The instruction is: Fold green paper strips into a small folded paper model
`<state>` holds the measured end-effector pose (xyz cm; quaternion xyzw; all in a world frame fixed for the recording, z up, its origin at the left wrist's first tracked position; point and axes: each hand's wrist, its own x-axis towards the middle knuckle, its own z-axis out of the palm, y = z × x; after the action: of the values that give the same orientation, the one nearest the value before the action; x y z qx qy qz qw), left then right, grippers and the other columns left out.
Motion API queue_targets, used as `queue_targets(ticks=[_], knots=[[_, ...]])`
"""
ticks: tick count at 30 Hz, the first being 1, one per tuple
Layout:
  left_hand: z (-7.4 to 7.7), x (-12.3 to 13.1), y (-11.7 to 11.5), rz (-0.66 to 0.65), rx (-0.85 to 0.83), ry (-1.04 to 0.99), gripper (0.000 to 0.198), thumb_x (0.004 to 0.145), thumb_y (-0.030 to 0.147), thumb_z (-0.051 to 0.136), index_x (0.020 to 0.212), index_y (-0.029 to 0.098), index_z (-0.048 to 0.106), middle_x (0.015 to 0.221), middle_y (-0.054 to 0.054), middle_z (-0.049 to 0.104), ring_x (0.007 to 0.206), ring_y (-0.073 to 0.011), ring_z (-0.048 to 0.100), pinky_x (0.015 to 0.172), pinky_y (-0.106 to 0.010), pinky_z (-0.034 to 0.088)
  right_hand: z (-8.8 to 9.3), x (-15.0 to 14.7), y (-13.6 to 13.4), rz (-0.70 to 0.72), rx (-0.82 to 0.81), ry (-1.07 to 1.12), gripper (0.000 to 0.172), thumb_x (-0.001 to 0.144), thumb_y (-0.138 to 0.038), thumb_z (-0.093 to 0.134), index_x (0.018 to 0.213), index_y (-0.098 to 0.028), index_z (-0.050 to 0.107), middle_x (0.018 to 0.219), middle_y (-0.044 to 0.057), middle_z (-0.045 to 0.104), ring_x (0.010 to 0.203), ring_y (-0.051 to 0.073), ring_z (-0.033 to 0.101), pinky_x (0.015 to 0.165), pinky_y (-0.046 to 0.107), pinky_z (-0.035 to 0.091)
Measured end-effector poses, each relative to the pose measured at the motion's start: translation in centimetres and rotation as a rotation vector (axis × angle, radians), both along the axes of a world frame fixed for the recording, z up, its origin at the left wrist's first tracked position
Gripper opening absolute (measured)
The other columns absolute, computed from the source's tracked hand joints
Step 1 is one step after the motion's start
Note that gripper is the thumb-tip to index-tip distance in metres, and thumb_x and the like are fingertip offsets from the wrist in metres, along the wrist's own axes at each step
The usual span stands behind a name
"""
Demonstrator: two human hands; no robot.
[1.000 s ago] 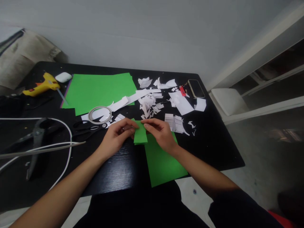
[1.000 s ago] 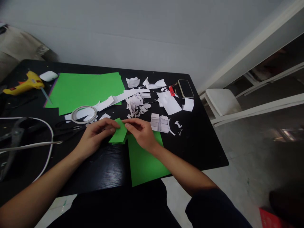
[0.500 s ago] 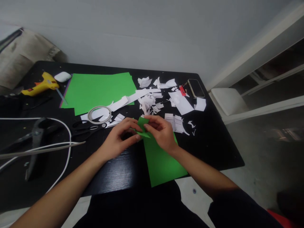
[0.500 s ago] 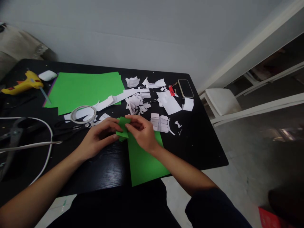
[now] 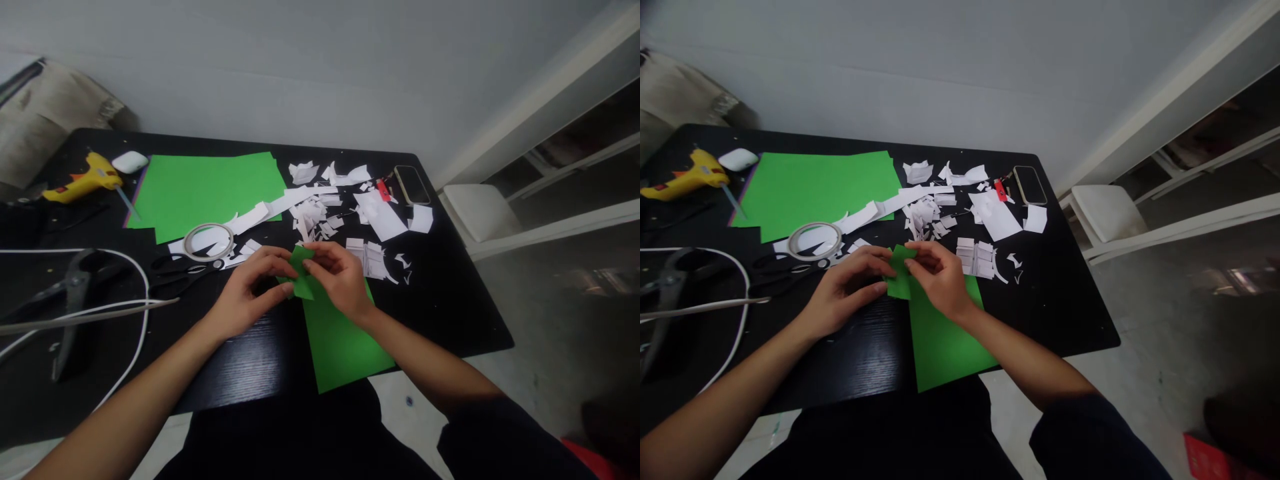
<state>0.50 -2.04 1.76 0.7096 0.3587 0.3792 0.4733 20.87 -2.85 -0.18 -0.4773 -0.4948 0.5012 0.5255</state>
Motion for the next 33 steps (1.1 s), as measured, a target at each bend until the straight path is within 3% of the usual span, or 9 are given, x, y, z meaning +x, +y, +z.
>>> queue_targets(ticks=[8, 19, 22, 27, 33], knots=[[0.0, -0.34, 0.08, -0.006, 0.041, 0.058, 0.008, 0.087, 0.017, 0.065, 0.09, 0.022, 0.071, 0.124, -0.008, 0.064, 0.117, -0.0265, 0.063, 0.103, -0.045, 0.049, -0.01, -0.11, -0.37, 0.015, 0.093, -0.079, 0.019, 0.086, -0.026, 0.078, 0.105, -0.027, 0.074, 0.102, 0.003, 0.077, 0.091, 0.019, 0.073, 0.084, 0.038, 0.063], [0.31, -0.13, -0.06, -0.102, 0.056, 0.168, 0.047, 0.066, 0.005, 0.055, 0.107, 0.023, 0.069, 0.141, -0.01, 0.057, 0.135, -0.0325, 0.056, 0.111, -0.05, 0.047, -0.08, 0.12, 0.32, -0.032, -0.01, -0.033, 0.023, 0.081, -0.027, 0.08, 0.103, -0.024, 0.074, 0.101, 0.004, 0.077, 0.091, 0.02, 0.072, 0.083, 0.036, 0.061], [0.16, -0.01, -0.23, -0.102, 0.063, 0.184, 0.037, 0.074, 0.006, 0.062, 0.106, 0.023, 0.069, 0.143, -0.011, 0.055, 0.135, -0.0322, 0.055, 0.111, -0.048, 0.047, -0.13, 0.14, 0.4, -0.03, -0.033, -0.026, 0.023, 0.081, -0.027, 0.08, 0.103, -0.024, 0.074, 0.103, 0.005, 0.077, 0.093, 0.02, 0.072, 0.086, 0.037, 0.061], [-0.03, -0.08, -0.15, -0.067, 0.076, 0.151, 0.012, 0.09, 0.023, 0.069, 0.102, 0.023, 0.071, 0.138, -0.011, 0.059, 0.131, -0.03, 0.058, 0.112, -0.05, 0.046, -0.19, 0.12, 0.31, -0.022, -0.013, -0.042, 0.023, 0.081, -0.028, 0.081, 0.103, -0.024, 0.073, 0.102, 0.005, 0.077, 0.092, 0.02, 0.072, 0.085, 0.038, 0.062], [-0.14, -0.19, 0.09, -0.017, 0.082, 0.088, 0.008, 0.094, 0.028, 0.069, 0.099, 0.024, 0.074, 0.133, -0.01, 0.064, 0.127, -0.0267, 0.06, 0.111, -0.047, 0.046, -0.18, -0.03, 0.07, -0.007, 0.052, -0.067, 0.02, 0.084, -0.029, 0.079, 0.102, -0.025, 0.073, 0.1, 0.003, 0.076, 0.091, 0.02, 0.072, 0.085, 0.039, 0.062]])
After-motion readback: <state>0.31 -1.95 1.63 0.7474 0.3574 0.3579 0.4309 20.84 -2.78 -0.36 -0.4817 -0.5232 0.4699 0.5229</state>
